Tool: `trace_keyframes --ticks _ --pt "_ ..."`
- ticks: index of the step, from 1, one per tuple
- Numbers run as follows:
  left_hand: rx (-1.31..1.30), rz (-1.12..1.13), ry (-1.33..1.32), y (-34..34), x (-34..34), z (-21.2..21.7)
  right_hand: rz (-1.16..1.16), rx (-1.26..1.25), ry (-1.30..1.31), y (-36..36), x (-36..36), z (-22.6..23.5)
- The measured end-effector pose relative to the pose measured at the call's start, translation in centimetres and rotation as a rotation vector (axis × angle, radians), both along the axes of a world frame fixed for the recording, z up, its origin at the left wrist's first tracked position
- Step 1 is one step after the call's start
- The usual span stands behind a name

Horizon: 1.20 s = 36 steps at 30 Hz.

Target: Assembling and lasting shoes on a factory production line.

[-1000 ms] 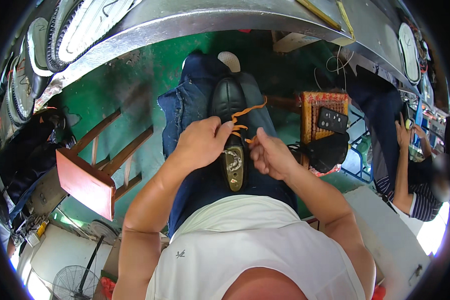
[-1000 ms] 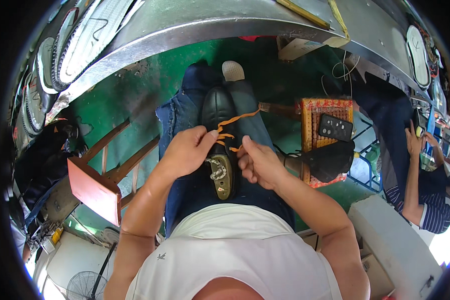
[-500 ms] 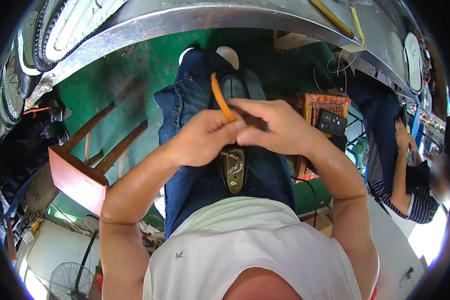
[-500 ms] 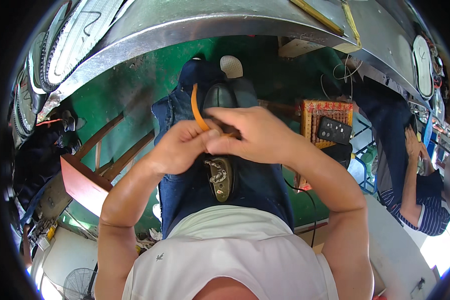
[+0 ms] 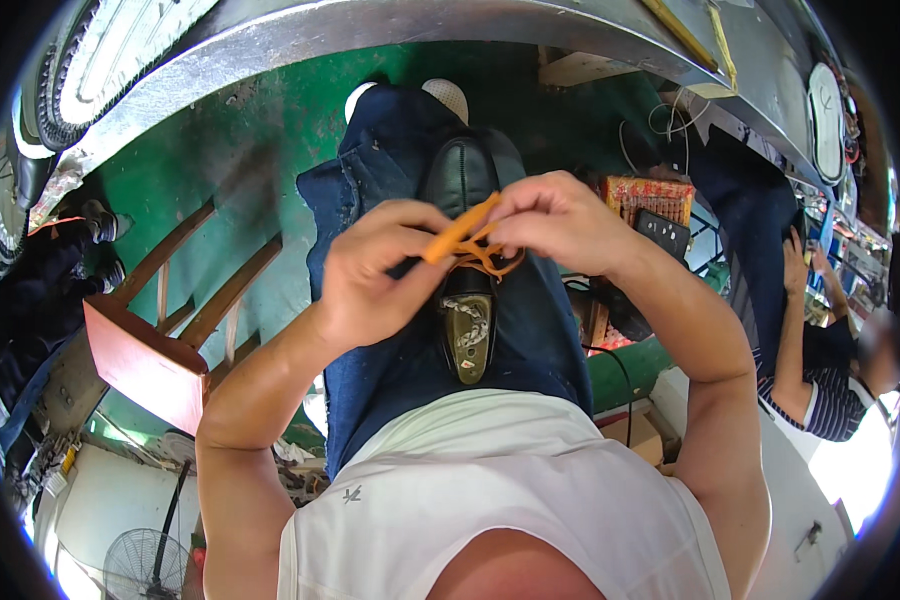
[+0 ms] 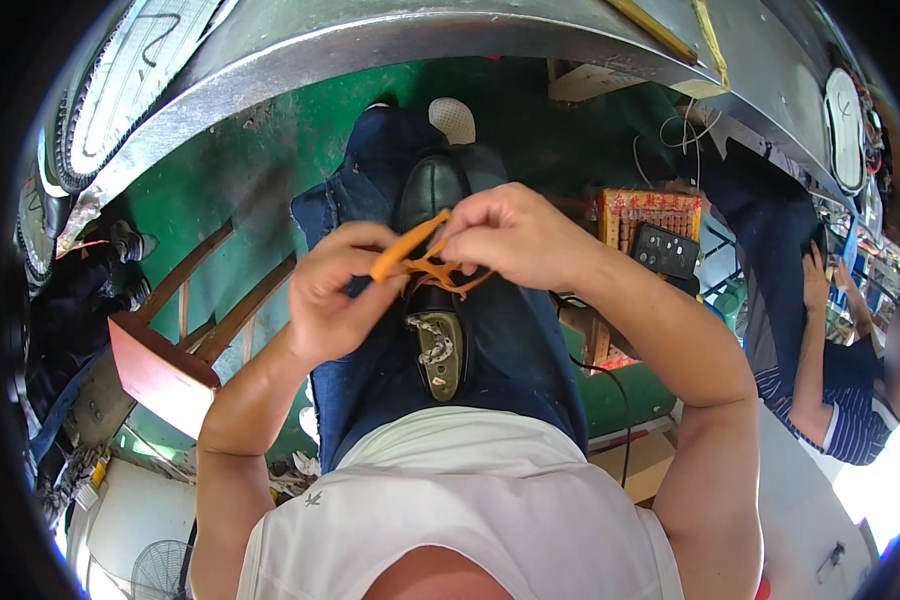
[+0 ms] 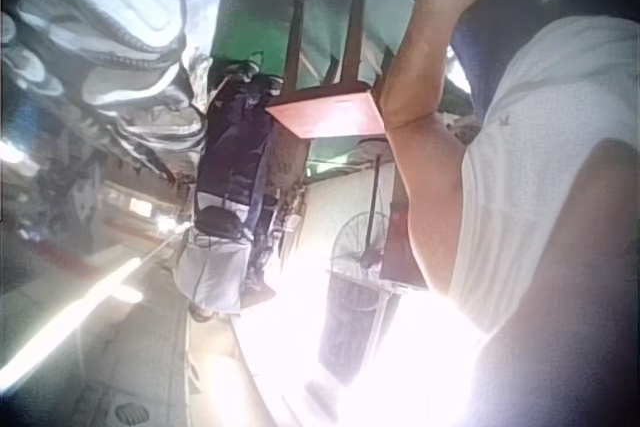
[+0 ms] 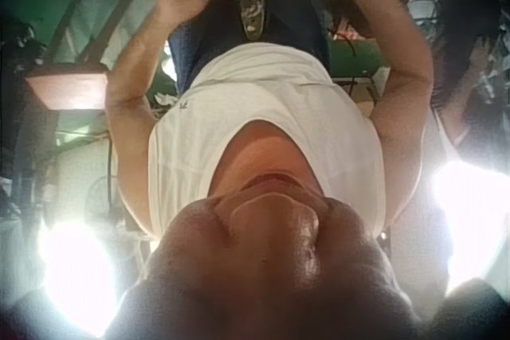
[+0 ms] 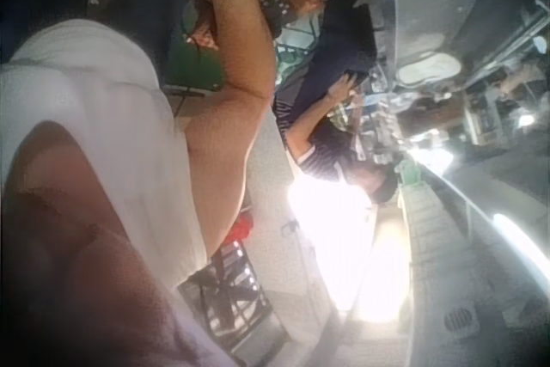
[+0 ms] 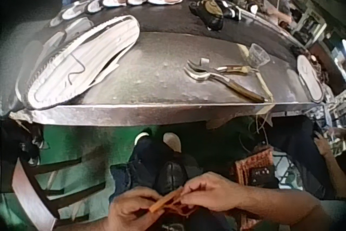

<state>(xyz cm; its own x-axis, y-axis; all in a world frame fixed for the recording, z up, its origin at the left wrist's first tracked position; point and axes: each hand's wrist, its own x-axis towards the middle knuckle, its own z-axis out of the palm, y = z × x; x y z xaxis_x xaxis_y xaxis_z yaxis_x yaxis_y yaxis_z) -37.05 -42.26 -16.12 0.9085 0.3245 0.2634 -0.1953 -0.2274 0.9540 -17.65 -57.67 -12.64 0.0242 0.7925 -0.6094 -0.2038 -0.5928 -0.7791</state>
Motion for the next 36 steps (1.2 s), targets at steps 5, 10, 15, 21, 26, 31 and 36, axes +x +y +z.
trace_keyframes --ticks 5,10,15,21,26,31,36 --pt "-0.883 0.236 0.81 0.0 -5.7 -1.3 -0.016 0.002 -0.04 -0.8 0.4 1.3" --pt "0.652 0.008 0.227 -0.4 -2.8 0.7 -0.011 0.064 -0.072 -1.0 0.0 1.6" --pt "0.275 -0.182 0.115 1.4 -2.5 -0.8 -0.352 0.252 0.249 -1.4 0.0 1.7" --pt "-0.145 -0.363 1.079 3.7 -3.4 0.9 0.455 0.163 -0.568 -6.7 2.2 0.0" --pt "-0.973 -0.57 0.789 3.9 -1.2 1.9 -0.289 0.398 -0.848 -2.6 -1.6 -1.1" --pt "-1.145 -0.354 0.672 0.8 -0.3 2.3 -0.113 -0.093 0.02 -1.4 -3.3 2.2" --pt "-0.154 -0.351 0.213 -0.8 0.4 2.4 -0.187 -0.048 0.037 -3.1 -3.4 0.4"
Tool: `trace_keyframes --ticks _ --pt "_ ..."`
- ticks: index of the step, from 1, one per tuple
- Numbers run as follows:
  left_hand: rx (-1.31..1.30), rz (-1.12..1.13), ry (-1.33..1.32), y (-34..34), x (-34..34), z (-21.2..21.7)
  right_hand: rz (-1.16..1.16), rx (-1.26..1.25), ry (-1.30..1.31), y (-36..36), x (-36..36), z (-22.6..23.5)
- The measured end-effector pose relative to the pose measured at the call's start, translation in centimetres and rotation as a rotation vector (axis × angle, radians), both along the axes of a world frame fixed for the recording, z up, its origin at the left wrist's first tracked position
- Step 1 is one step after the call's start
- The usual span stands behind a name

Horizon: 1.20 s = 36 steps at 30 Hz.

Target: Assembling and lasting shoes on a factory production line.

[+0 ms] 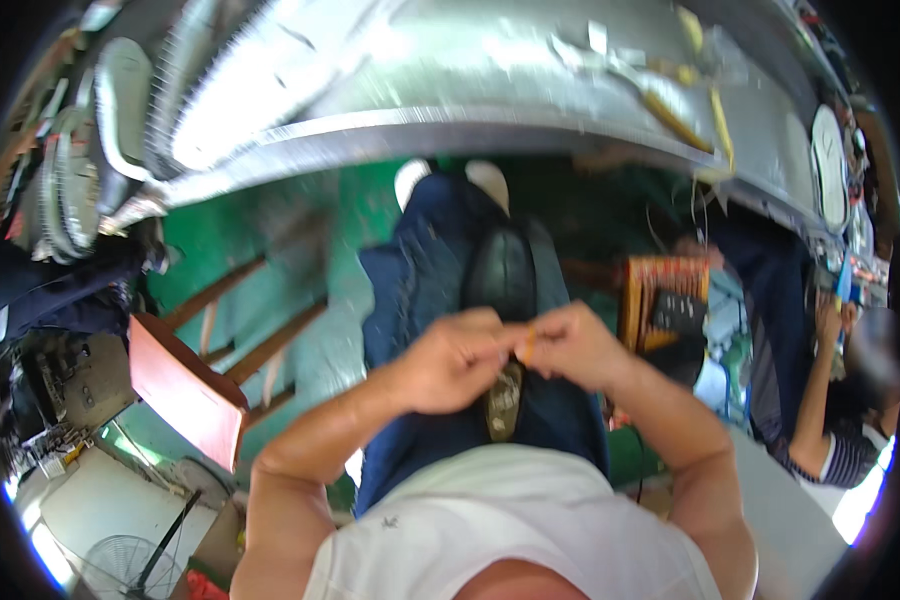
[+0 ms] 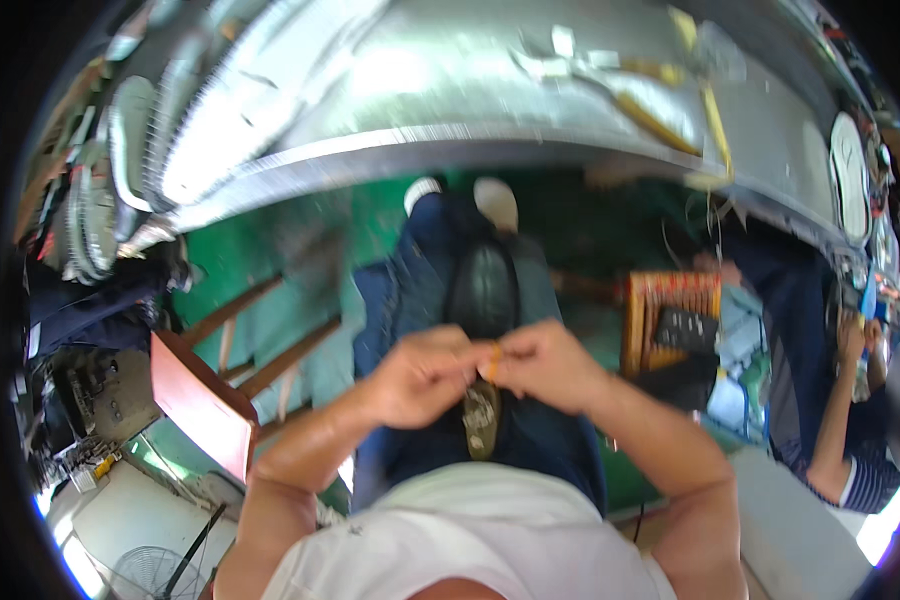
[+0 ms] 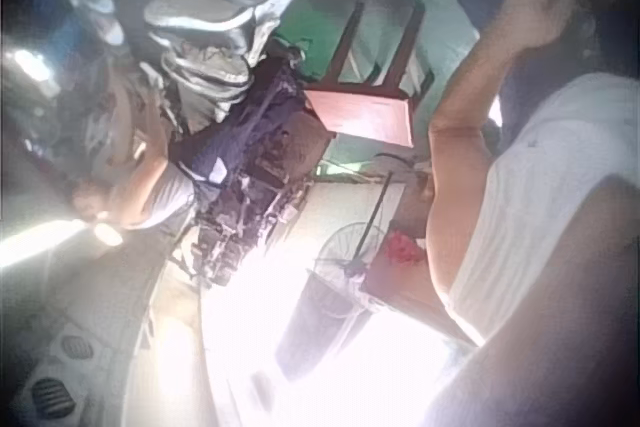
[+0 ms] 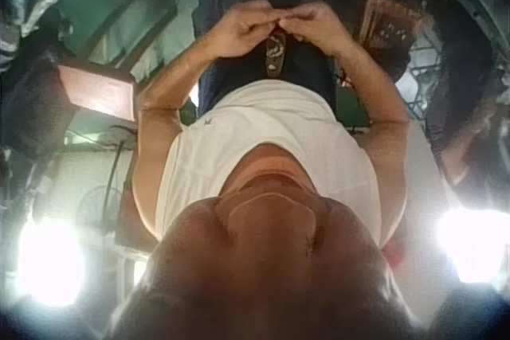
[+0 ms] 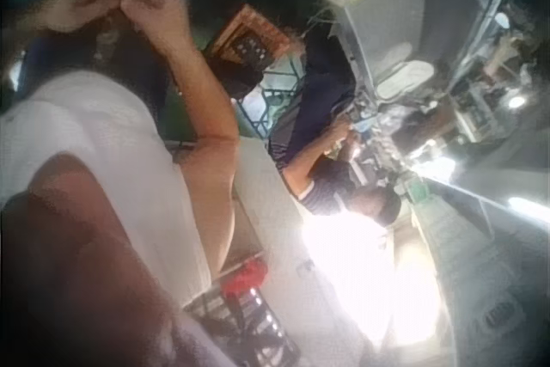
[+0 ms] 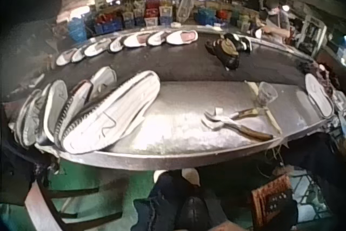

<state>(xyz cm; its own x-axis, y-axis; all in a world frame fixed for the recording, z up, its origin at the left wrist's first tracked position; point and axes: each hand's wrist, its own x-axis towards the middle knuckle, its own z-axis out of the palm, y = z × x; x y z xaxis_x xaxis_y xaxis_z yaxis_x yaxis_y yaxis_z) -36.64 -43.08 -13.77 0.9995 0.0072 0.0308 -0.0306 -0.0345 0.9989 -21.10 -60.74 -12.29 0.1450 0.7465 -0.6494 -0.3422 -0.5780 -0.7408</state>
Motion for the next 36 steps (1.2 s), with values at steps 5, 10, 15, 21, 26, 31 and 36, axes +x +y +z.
trace_keyframes --ticks 5,10,15,21,26,31,36 --pt "0.007 -0.065 0.004 0.6 -0.2 -0.4 -0.153 -0.116 0.05 -0.7 -2.4 -0.4" --pt "0.47 -0.059 -0.229 1.6 2.4 1.1 0.222 0.04 -0.156 -0.4 -0.8 0.6" --pt "0.79 -0.212 -0.246 3.6 0.2 2.0 0.624 0.111 -1.012 -2.9 1.3 1.8" --pt "0.904 0.005 -0.011 9.6 2.5 11.4 0.234 0.059 -0.741 -4.3 -7.3 0.4" --pt "1.42 0.584 -0.094 19.7 16.9 15.3 0.051 0.11 -0.458 -3.5 -8.8 -1.6" --pt "1.265 0.197 0.612 25.0 24.2 16.9 -0.234 0.21 0.325 -6.1 -0.6 6.1" --pt "1.026 0.394 0.371 24.9 20.0 18.4 -0.273 0.311 -0.181 -1.3 8.9 7.2"
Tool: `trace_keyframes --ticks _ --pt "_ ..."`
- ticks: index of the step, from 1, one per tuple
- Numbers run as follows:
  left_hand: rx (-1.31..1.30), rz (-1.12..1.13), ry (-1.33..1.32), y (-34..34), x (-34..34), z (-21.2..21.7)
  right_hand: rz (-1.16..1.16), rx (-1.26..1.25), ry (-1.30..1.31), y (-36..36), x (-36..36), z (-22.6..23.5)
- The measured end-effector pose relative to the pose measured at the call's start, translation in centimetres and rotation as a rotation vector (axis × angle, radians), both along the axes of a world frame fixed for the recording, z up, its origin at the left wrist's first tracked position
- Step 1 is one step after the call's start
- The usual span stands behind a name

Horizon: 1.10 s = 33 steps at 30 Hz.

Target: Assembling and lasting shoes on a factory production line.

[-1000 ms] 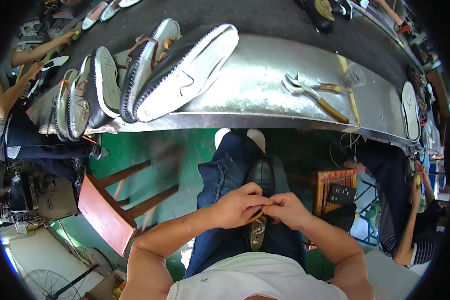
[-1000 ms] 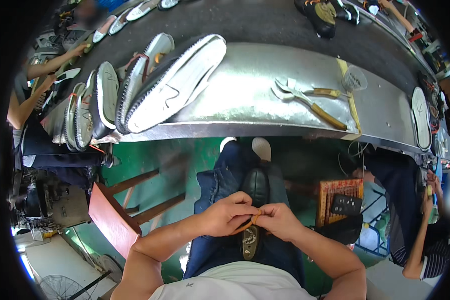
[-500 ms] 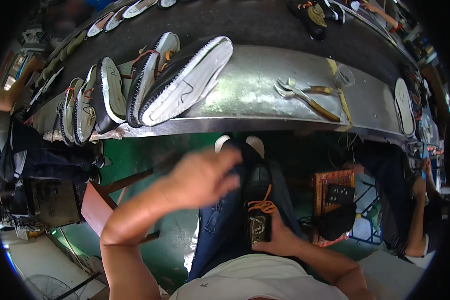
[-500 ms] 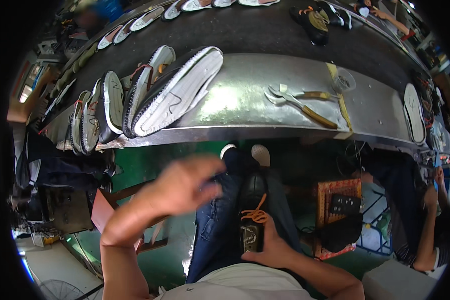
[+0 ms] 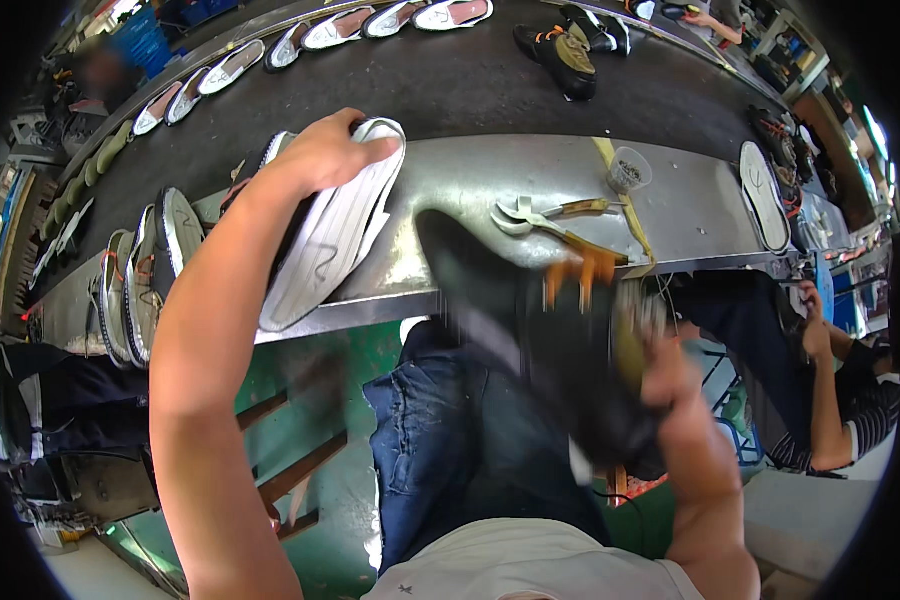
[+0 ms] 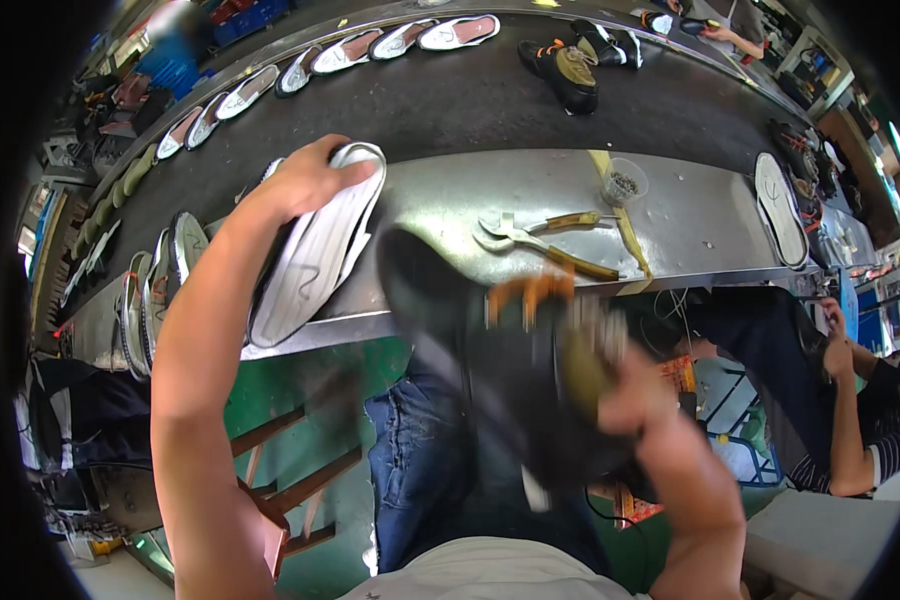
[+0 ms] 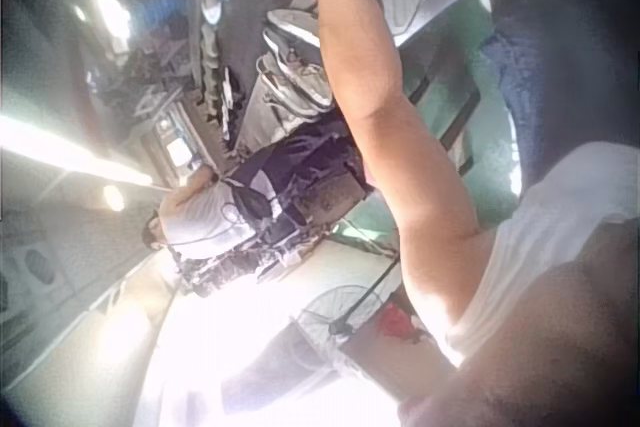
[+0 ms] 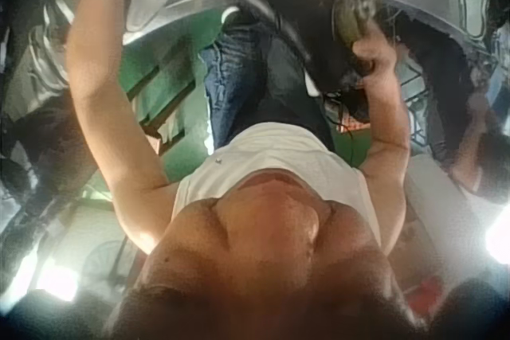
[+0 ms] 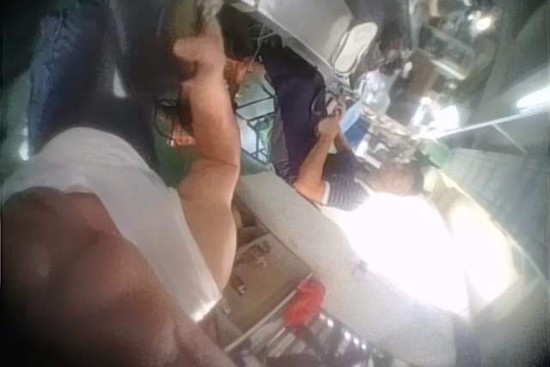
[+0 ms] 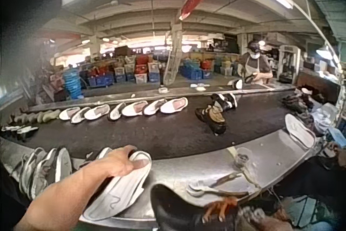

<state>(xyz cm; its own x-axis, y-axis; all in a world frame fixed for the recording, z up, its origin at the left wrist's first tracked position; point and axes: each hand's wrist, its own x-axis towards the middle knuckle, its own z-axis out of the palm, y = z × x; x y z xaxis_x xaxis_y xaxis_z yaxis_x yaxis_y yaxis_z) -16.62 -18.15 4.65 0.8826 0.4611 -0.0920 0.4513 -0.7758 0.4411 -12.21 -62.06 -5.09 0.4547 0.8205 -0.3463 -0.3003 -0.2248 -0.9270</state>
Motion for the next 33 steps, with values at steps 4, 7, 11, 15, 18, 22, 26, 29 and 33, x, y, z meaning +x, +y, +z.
trace_keyframes --ticks 4,7,11,15,18,22,26,29,33 --pt "-0.312 -0.047 -0.448 -3.1 -7.1 2.5 -0.154 0.277 0.161 14.0 14.3 8.1" --pt "-0.745 -0.073 -0.733 -7.0 -11.7 2.4 -0.352 0.128 -0.113 21.0 26.8 7.9" --pt "-0.959 0.149 -0.881 -13.1 -18.2 -3.9 -0.366 -0.05 -1.268 22.1 26.4 5.0" --pt "-1.202 0.261 -0.79 -19.0 -22.1 -10.6 0.068 -0.559 -1.668 14.2 12.4 0.8" --pt "-1.363 0.242 -0.71 -21.7 -20.9 -15.6 0.216 -0.761 -1.597 9.0 8.0 2.8" --pt "-1.331 0.074 -0.541 -23.7 -20.8 -18.6 0.272 -0.623 -1.361 3.1 4.9 5.0" --pt "-1.391 0.047 -0.506 -23.9 -20.4 -20.4 0.035 -0.226 -0.059 -2.7 -3.0 1.7" --pt "-1.382 0.02 -0.444 -24.3 -21.2 -20.7 0.21 -0.33 0.239 -4.7 -9.6 0.7" --pt "-0.882 -0.083 -0.406 -24.3 -21.4 -20.7 0.323 -0.163 0.181 -4.4 -12.6 -1.8"
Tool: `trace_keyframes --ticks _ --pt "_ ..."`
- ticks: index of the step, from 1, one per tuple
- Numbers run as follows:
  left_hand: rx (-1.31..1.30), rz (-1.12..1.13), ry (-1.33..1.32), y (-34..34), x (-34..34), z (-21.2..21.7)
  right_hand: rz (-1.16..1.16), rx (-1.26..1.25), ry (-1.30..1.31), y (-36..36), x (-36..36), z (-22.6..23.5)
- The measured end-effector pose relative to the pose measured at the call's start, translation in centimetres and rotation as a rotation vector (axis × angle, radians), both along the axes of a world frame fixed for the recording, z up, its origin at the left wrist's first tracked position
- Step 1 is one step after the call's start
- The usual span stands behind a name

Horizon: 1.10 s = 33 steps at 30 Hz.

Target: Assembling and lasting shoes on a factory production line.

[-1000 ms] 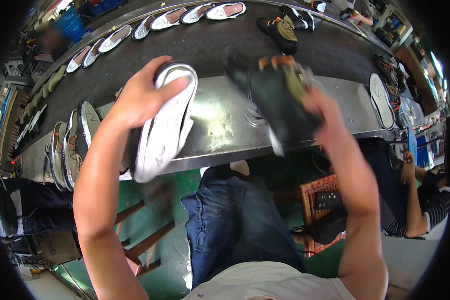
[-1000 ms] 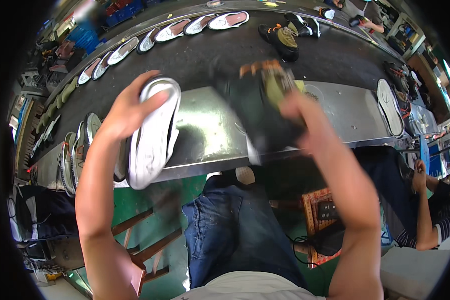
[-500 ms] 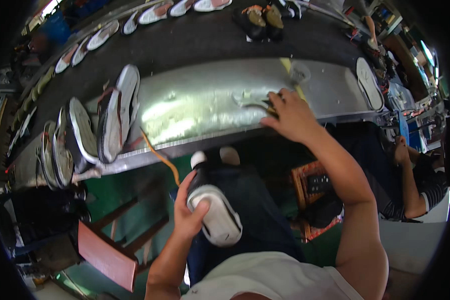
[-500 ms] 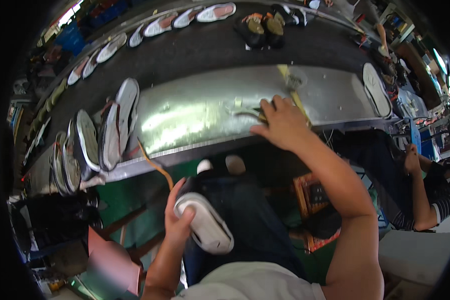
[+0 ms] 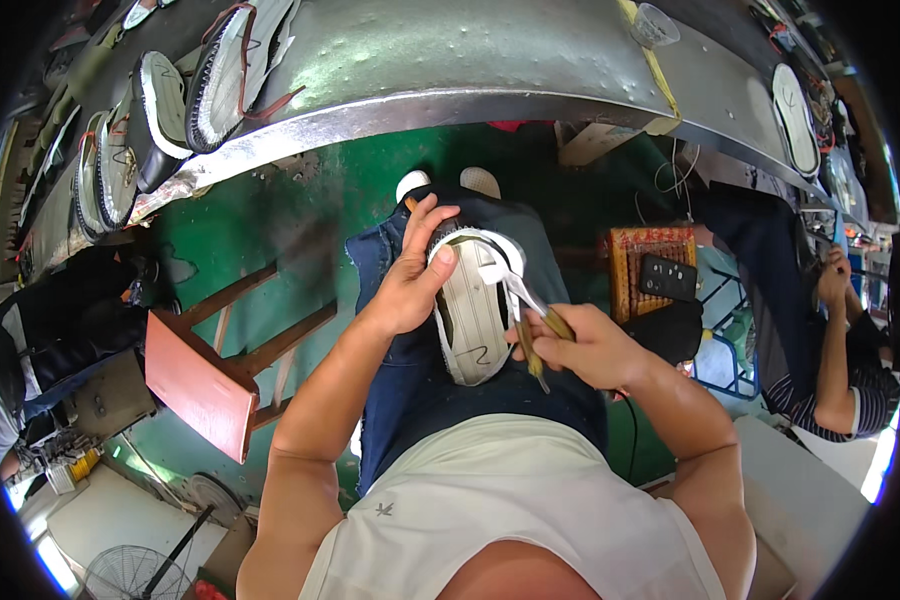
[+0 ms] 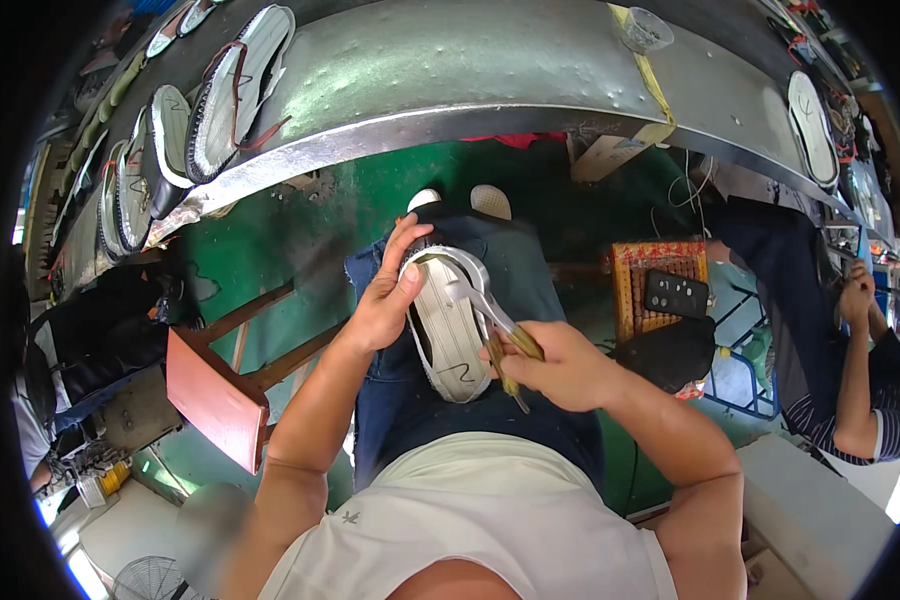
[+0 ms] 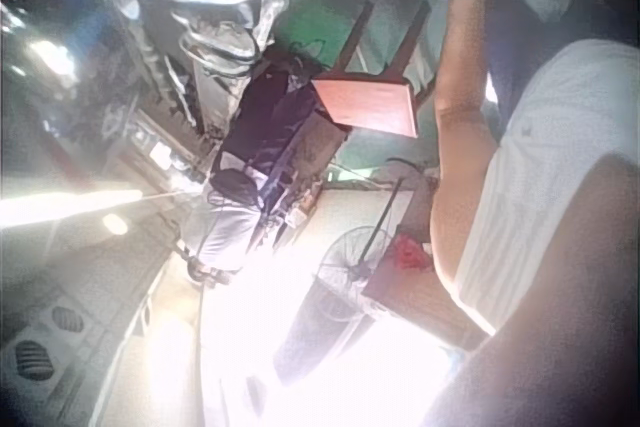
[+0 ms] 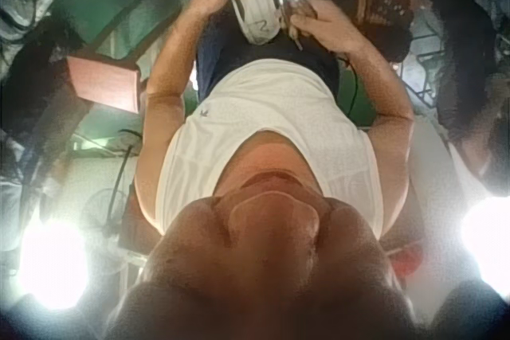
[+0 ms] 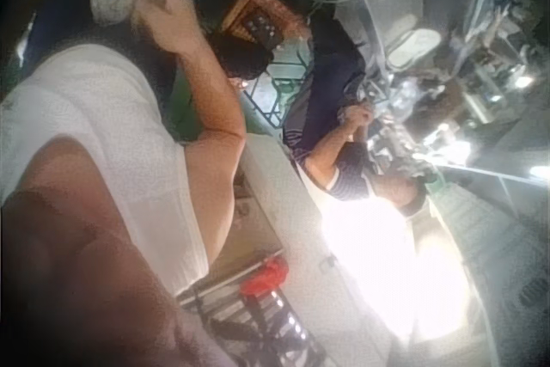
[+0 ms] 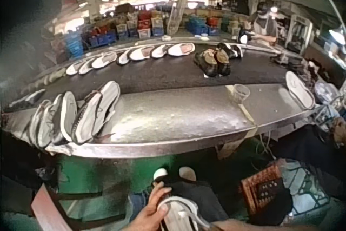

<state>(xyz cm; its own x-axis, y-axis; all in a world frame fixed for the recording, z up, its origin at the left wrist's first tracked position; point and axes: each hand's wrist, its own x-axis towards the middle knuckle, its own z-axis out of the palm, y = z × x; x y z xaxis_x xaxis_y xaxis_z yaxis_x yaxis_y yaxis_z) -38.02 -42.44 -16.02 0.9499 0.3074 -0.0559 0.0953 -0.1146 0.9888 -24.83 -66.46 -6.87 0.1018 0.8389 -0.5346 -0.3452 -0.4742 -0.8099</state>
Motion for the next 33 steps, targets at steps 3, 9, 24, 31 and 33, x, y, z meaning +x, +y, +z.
trace_keyframes --ticks 3,9,24,31,33 --pt "-0.141 -0.002 -0.056 -0.1 0.2 0.5 -0.085 -0.145 0.182 1.2 0.4 0.0" --pt "-0.184 0.029 -0.001 0.5 0.7 -0.9 0.217 -0.277 -0.259 2.8 2.4 -0.5" --pt "-0.331 0.116 0.005 0.2 3.9 -2.7 -0.025 -0.057 -0.662 1.9 2.6 -0.1" --pt "0.221 0.204 0.456 -4.2 0.4 -2.2 -0.04 -0.216 -0.759 2.0 1.6 -6.0" --pt "0.05 0.273 0.364 -5.1 -0.4 -1.3 -0.168 -0.255 -0.804 1.1 0.0 -6.8"
